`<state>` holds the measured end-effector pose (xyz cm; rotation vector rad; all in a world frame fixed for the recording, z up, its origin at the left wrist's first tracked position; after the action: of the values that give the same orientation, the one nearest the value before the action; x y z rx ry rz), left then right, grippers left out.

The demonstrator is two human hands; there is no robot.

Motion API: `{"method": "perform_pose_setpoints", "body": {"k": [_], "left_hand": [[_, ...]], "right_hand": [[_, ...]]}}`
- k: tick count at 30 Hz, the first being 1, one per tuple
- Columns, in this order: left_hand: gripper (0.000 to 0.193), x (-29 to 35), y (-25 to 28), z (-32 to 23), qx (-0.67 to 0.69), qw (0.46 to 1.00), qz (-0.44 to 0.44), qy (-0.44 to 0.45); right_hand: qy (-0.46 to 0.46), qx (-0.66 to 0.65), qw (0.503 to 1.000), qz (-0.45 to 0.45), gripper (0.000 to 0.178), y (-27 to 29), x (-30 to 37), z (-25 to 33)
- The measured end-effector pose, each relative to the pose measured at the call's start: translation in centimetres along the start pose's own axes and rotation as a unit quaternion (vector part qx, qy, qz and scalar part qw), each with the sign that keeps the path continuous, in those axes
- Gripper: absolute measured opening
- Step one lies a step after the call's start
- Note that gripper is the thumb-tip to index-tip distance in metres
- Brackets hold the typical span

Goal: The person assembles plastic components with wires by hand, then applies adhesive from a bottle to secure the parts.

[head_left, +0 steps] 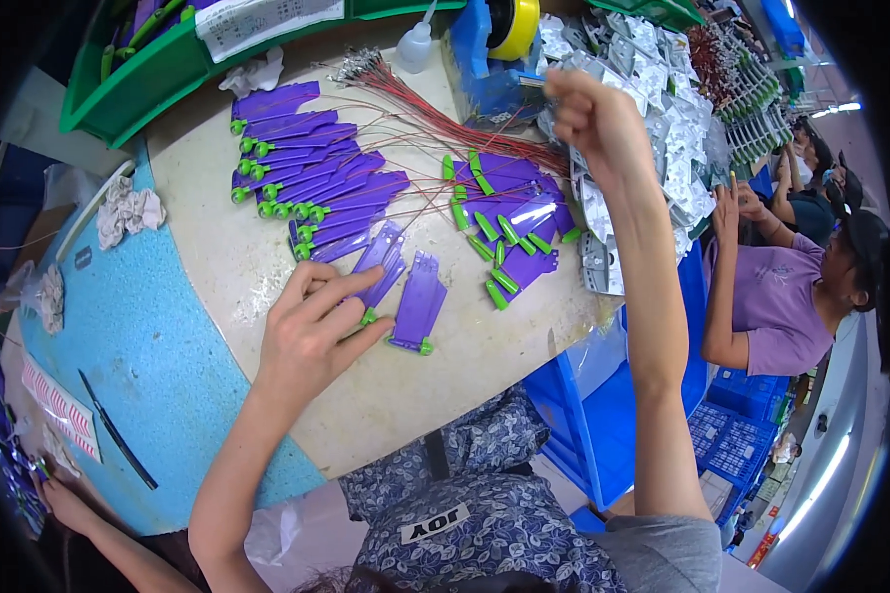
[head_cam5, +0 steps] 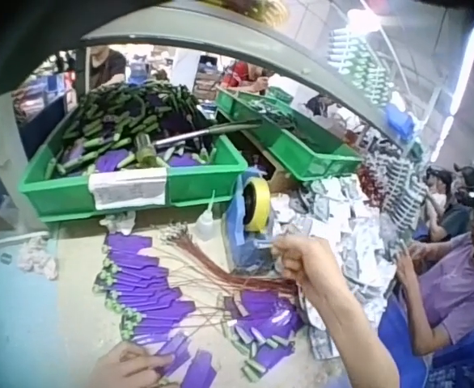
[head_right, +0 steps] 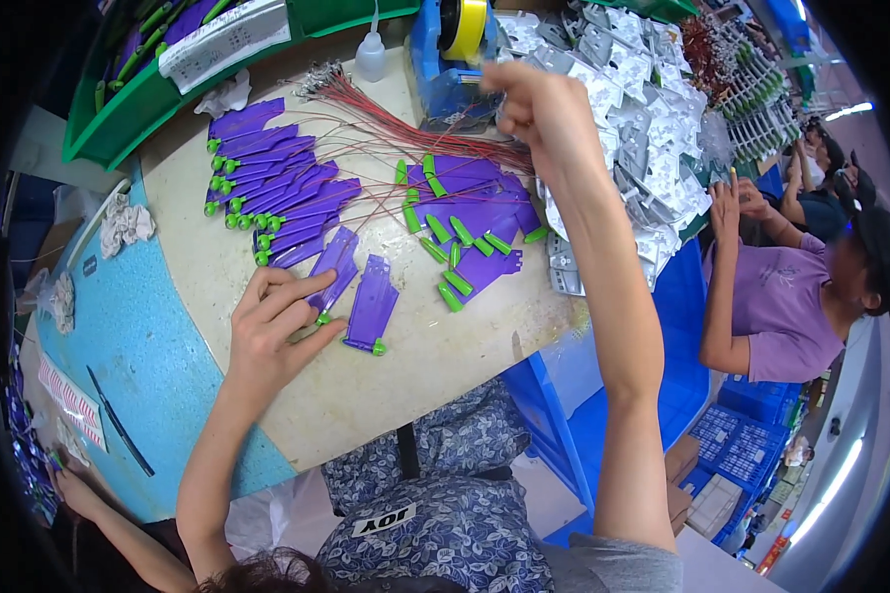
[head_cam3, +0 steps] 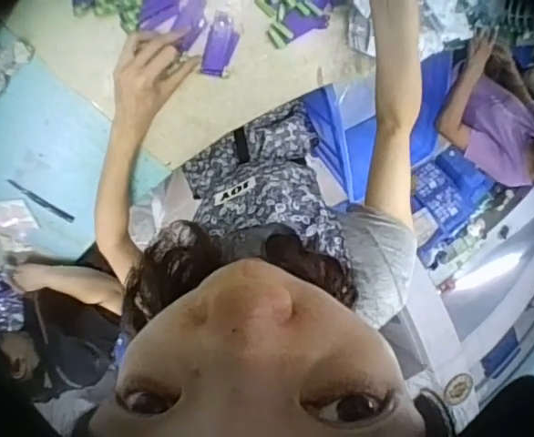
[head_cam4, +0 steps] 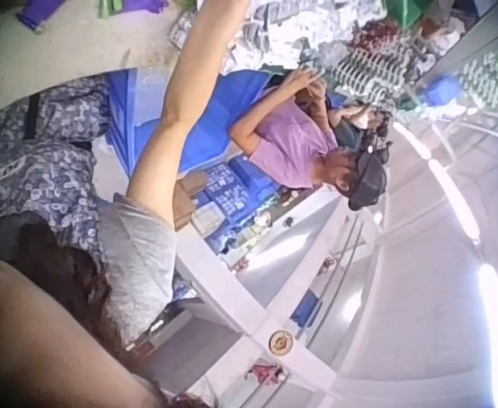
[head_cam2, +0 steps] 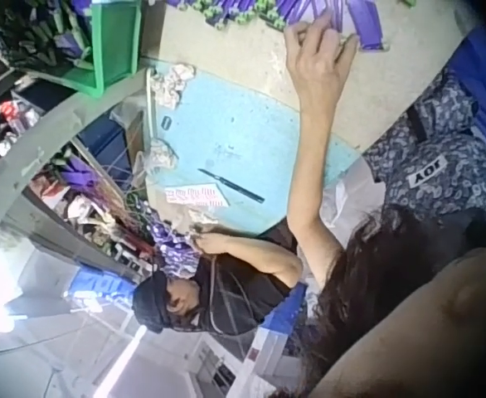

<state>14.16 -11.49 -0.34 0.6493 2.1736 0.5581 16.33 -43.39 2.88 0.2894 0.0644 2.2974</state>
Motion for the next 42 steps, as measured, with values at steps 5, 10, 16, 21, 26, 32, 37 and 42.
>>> {"method": "perform_pose_setpoints", "body": {"k": [5, 10, 16, 21, 26, 32, 37, 42], "left_hand": [[0.034, -0.3, 0.0, 0.3, 0.008, 1.000, 0.001, 0.031], [0.076, -0.1, 0.1, 1.2, 0.018, 0.997, -0.026, 0.072], [0.051, 1.7, 0.6, 0.2, -0.023, 0.996, -0.082, 0.021], [0.039, 2.2, 0.2, -0.4, -0.070, 0.994, -0.066, 0.040], [0.059, 1.3, 0.1, 0.6, -0.022, 0.990, -0.066, 0.120], [0.062, 2.6, 0.1, 1.9, 0.067, 0.979, -0.096, 0.164], [0.049, 1.9, 1.1, -1.0, -0.110, 0.983, -0.125, 0.077], [0.053, 2.2, -4.8, -6.1, -0.107, 0.991, 0.018, 0.081]], "right_hand": [[0.109, 0.278, 0.954, 0.034, 0.017, -1.1, 2.7, 1.7], [0.122, 0.153, 0.926, 0.322, 0.020, -8.2, 15.9, -4.1], [0.163, 0.264, 0.897, 0.316, 0.023, -9.9, 16.9, -6.7], [0.363, 0.302, 0.868, 0.153, 0.015, -8.7, 17.1, -3.8], [0.279, 0.323, 0.850, 0.308, 0.007, -12.6, 15.4, -3.9], [0.010, 0.317, 0.832, 0.456, 0.005, -16.1, 16.5, -6.5], [0.363, 0.293, 0.873, 0.140, 0.010, -13.8, 8.5, 0.5], [0.563, 0.309, 0.766, 0.029, 0.017, -18.7, 3.5, 0.3]]}}
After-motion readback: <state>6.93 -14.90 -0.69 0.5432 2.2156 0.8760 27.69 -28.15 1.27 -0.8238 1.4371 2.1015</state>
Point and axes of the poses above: each hand's wrist, its own x-axis away from the middle knuckle, its own y-axis out of the back of the hand, z = x × y, the point moved 8 cm from there along -x, towards the middle knuckle, and after that the axes turned 11 degrees about -z, right-handed, at the moved point
